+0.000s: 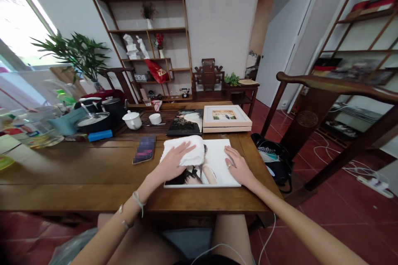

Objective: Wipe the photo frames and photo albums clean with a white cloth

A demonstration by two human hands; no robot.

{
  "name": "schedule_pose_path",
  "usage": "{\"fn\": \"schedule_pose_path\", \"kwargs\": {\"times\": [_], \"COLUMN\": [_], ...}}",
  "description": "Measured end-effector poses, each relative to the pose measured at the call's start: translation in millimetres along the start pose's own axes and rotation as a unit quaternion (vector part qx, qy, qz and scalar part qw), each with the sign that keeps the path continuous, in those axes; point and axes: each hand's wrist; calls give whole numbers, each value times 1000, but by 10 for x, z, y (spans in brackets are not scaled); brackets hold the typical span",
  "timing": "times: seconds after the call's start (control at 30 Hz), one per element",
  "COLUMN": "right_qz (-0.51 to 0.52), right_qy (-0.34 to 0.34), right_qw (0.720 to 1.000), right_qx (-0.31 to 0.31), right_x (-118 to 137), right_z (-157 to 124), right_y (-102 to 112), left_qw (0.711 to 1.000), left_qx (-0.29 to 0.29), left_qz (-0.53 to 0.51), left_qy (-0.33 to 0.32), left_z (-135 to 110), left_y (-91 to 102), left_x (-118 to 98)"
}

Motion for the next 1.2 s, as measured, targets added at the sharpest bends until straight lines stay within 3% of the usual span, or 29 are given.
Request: {"fn": "schedule_pose_path", "kwargs": {"times": [0.13, 0.23, 0.33, 0.53, 0.67, 0.77, 1.03, 1.2], "right_qz": [-2, -2, -3, 13, 11, 0, -3, 6], "right_qy": [-3, -2, 3, -12, -10, -1, -2, -11], "right_qw": [1000, 1000, 1000, 1000, 1000, 1000, 1000, 1000], "right_qx": [-2, -4, -1, 6, 10, 10, 7, 5], "right_x": [-6, -15, -18, 5, -12, -34, -32, -1], "right_z": [0, -2, -4, -10, -8, -7, -7, -1], "right_y": [-9, -19, -24, -16, -12, -15, -17, -17], "left_qw": [999, 999, 998, 999, 998, 998, 1000, 999], "left_qx": [-14, -14, -12, 3, 15, 22, -10, -25], "left_qz": [26, 43, 55, 34, 0, -25, 11, 19], "left_qy": [16, 19, 17, -35, -66, -61, -2, -7], "left_z": [239, 265, 136, -367, -489, -330, 433, 443], "left_y": [-64, -97, -113, -101, -38, 1, -118, -149], "left_x": [164, 147, 35, -248, -262, -150, 183, 226]}}
Point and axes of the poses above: each hand's wrist, its own z-axis towards the middle knuckle, its own y-axis out of the back of the hand, x = y × z, and after that the axes turned 14 degrees about z, right-handed
